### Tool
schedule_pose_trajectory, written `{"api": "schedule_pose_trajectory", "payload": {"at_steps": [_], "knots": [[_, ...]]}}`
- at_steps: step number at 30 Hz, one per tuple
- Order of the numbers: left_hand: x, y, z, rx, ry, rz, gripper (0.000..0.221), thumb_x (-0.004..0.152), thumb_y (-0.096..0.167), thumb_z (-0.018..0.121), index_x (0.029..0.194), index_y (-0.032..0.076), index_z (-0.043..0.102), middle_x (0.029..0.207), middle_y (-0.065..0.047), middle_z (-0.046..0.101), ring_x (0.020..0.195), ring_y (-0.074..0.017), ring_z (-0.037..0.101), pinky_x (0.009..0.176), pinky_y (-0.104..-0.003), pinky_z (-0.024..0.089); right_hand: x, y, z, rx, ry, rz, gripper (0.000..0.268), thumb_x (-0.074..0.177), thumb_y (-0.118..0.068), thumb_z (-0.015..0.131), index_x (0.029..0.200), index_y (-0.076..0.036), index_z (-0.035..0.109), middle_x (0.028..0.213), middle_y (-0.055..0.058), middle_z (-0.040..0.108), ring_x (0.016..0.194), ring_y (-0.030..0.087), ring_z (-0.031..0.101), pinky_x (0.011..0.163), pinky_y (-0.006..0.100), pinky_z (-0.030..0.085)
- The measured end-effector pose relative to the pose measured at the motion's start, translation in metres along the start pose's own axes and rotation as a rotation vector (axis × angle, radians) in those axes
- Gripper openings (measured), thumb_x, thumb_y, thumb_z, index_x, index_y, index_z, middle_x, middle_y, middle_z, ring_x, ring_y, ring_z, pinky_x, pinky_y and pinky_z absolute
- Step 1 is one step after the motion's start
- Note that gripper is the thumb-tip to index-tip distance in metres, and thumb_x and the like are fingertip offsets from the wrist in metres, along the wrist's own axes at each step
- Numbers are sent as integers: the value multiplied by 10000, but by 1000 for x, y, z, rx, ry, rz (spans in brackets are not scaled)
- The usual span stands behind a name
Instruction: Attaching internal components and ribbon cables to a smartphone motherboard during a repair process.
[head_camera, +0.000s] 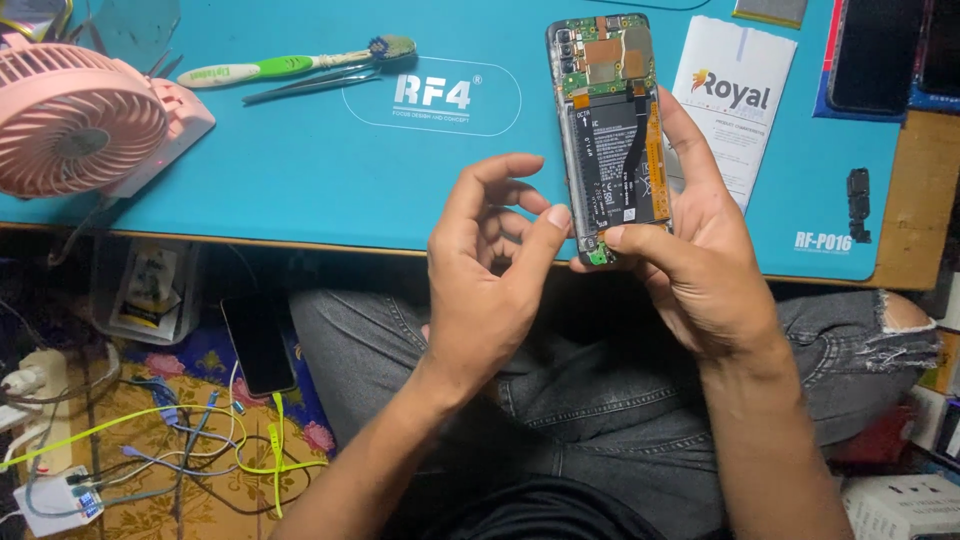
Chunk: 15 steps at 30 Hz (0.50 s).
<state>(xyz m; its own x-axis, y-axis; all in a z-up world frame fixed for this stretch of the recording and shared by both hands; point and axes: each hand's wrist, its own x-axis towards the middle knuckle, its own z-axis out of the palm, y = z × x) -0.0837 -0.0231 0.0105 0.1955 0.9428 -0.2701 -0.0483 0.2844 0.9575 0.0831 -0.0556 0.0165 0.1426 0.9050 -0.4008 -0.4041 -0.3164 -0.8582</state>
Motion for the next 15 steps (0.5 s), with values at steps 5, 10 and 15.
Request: {"api": "schedule_pose_trajectory", "payload": {"at_steps": [5, 10, 15], "knots": [[-7, -4, 4, -66, -66, -5, 372, 1011, 120, 703, 1375, 78, 639, 1011, -26, 674, 745, -68, 683, 662, -195, 536, 0, 3, -2, 5, 15, -14, 1106, 845, 116, 689, 1779, -211, 195, 1435, 152, 668, 934, 158, 722, 715, 262, 648], [-8, -6, 6, -64, -100, 16, 412, 1013, 120, 693, 1419, 75, 641, 1019, -24, 655, 750, -43, 607, 671, -193, 499, 1, 3, -1, 17, 11, -51, 1084, 840, 113, 699, 1769, -155, 211, 1534, 171, 621, 1068, 185, 725, 763, 259, 645], [-11, -8, 11, -32, -91, -3, 495, 982, 73, 704, 1470, 103, 631, 1081, -8, 628, 762, -41, 542, 665, -191, 493, 0, 3, 4, -42, 81, -77, 1051, 861, 119, 674, 1765, -159, 217, 1317, 112, 707, 904, 132, 714, 692, 265, 648]]}}
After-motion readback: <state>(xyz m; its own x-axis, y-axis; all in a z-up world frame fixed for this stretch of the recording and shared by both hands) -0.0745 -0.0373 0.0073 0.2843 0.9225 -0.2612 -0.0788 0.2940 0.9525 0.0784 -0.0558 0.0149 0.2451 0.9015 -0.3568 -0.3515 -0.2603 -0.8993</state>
